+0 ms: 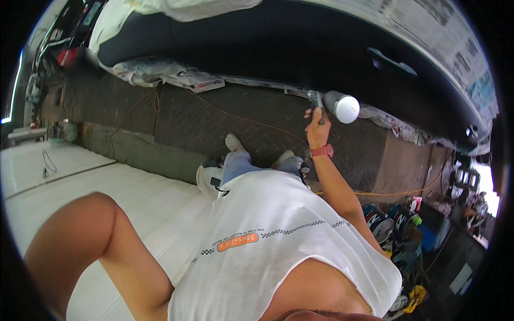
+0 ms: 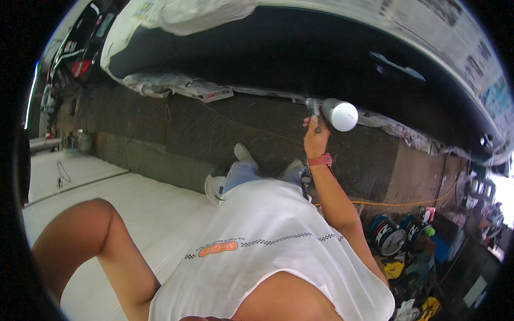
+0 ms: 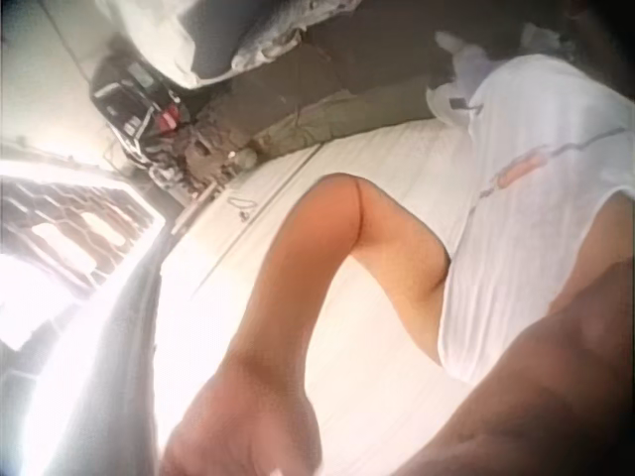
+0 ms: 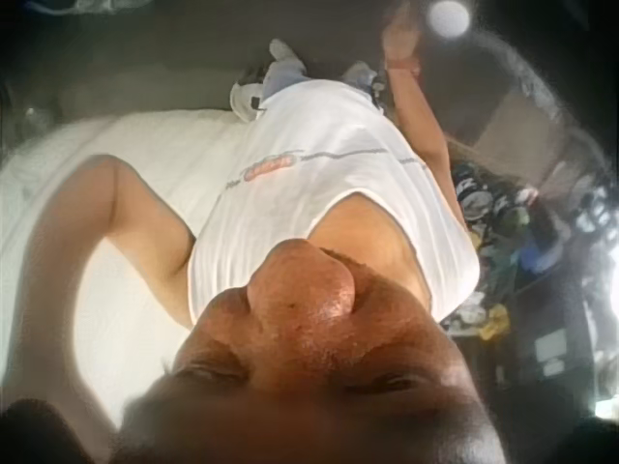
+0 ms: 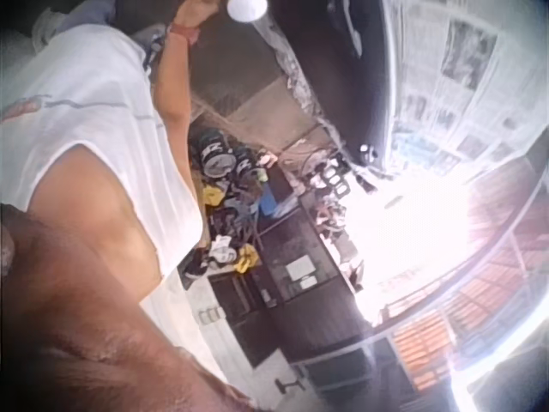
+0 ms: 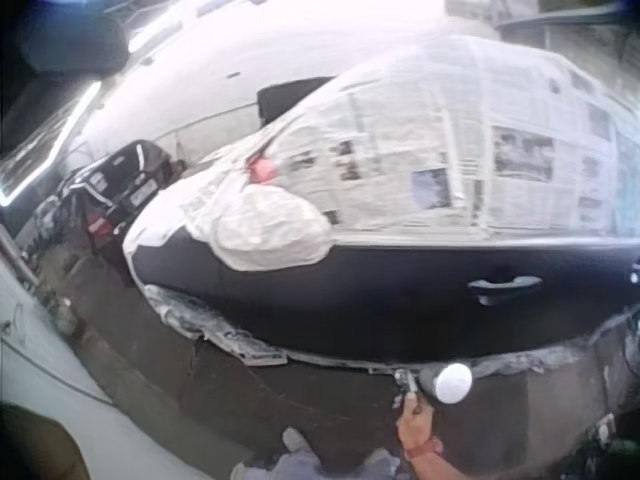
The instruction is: The person uses a spray gun to apply black paint to the side of a car in a workshop. The car is partially covered with newspaper to protect areas not being painted. The person moves along the vehicle, spraying the door and lower panels in steady, overlapping strokes.
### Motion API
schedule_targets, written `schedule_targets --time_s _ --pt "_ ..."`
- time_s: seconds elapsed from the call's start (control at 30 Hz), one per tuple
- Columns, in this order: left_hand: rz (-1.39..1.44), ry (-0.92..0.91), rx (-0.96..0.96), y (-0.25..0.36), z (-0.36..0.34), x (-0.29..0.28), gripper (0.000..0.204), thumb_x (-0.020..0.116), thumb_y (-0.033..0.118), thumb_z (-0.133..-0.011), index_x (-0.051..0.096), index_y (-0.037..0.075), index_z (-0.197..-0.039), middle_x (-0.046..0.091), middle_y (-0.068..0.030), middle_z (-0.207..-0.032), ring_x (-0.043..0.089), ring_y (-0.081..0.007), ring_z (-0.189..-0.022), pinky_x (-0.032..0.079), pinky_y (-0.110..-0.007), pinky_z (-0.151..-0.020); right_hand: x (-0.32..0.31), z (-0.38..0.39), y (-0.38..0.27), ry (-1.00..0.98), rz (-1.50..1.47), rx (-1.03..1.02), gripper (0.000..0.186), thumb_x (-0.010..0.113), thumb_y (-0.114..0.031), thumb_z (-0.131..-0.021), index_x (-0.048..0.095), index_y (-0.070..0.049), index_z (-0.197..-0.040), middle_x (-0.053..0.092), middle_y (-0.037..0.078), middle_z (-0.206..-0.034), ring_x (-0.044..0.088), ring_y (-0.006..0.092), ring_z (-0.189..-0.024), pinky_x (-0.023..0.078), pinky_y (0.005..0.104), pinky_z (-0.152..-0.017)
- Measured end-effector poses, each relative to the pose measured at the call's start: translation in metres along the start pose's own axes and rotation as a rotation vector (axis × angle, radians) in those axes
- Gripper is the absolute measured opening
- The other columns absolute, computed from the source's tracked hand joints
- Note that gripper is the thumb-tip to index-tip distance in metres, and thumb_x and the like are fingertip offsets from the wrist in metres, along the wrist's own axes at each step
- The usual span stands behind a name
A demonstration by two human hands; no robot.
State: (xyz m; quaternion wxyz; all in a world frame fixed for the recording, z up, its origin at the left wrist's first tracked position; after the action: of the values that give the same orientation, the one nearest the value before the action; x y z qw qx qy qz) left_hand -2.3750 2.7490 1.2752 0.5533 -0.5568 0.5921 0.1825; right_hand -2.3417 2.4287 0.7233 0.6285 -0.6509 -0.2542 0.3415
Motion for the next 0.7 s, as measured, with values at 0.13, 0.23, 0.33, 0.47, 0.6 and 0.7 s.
schedule_targets --time_s 0.13,0.23,0.33,0.47,0.6,0.7 --pt "0.088 -0.075 0.099 0.009 0.030 0.030 0.049 0.042 0.039 -0.109 0.049 0.009 -0.147 0.054 -0.0135 -0.146 0.056 -0.0276 -0.132 0.042 -0.047 -0.114 0.094 0.014 -0.048 -0.333 -0.032 0.056 0.044 0.045 -0.030 -0.109 0.055 -0.004 -0.144 0.072 0.010 -0.107 0.070 0.0122 -0.091 0.053 0.0234 -0.052" --pt "0.082 -0.091 0.067 0.010 0.075 0.031 0.050 0.042 0.040 -0.109 0.048 0.009 -0.148 0.054 -0.0136 -0.147 0.056 -0.0278 -0.132 0.042 -0.048 -0.114 0.154 0.022 -0.071 -0.436 0.051 -0.051 0.050 0.050 -0.025 -0.107 0.043 -0.011 -0.155 0.071 0.011 -0.115 0.069 0.0133 -0.094 0.054 0.0243 -0.055" --pt "0.065 -0.088 0.023 0.004 0.140 0.024 0.050 0.042 0.040 -0.109 0.048 0.009 -0.148 0.053 -0.0137 -0.147 0.055 -0.0279 -0.132 0.041 -0.048 -0.114 0.216 0.022 -0.084 -0.452 0.083 -0.032 0.051 0.049 -0.027 -0.107 0.043 -0.012 -0.155 0.072 0.010 -0.107 0.068 0.0124 -0.087 0.053 0.0246 -0.053" --pt "0.045 -0.067 -0.028 -0.014 0.248 0.015 0.050 0.041 0.040 -0.109 0.047 0.009 -0.148 0.053 -0.0137 -0.148 0.055 -0.0281 -0.133 0.041 -0.048 -0.114 0.288 0.016 -0.084 -0.379 0.200 0.051 0.051 0.044 -0.033 -0.108 0.044 -0.011 -0.155 0.071 0.008 -0.097 0.067 0.0120 -0.085 0.051 0.0250 -0.051" --pt "0.032 -0.091 -0.109 -0.028 0.338 0.008 0.051 0.041 0.041 -0.109 0.046 0.009 -0.149 0.052 -0.0138 -0.149 0.055 -0.0283 -0.133 0.041 -0.049 -0.115 0.404 0.018 -0.097 -0.377 0.232 0.048 0.047 0.050 -0.028 -0.108 0.049 -0.010 -0.152 0.071 0.008 -0.094 0.066 0.0120 -0.082 0.053 0.0267 -0.060" --pt "0.036 -0.091 -0.125 -0.043 0.394 0.002 0.051 0.040 0.041 -0.109 0.046 0.009 -0.149 0.051 -0.0139 -0.149 0.054 -0.0284 -0.133 0.041 -0.049 -0.115 0.496 0.028 -0.104 -0.396 0.200 0.008 0.043 0.055 -0.023 -0.106 0.055 -0.008 -0.146 0.072 0.009 -0.090 0.066 0.0122 -0.078 0.054 0.0300 -0.075"
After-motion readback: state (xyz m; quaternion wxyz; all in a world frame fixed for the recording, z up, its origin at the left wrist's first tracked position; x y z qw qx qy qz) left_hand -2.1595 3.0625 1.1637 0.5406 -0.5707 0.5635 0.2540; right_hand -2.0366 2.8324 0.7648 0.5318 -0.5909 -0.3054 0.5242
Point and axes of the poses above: each hand's wrist, its own z-axis away from the middle knuckle, its own x-axis out of the palm, y = z × x, the point moved 6 cm from there along -z, towards the middle knuckle
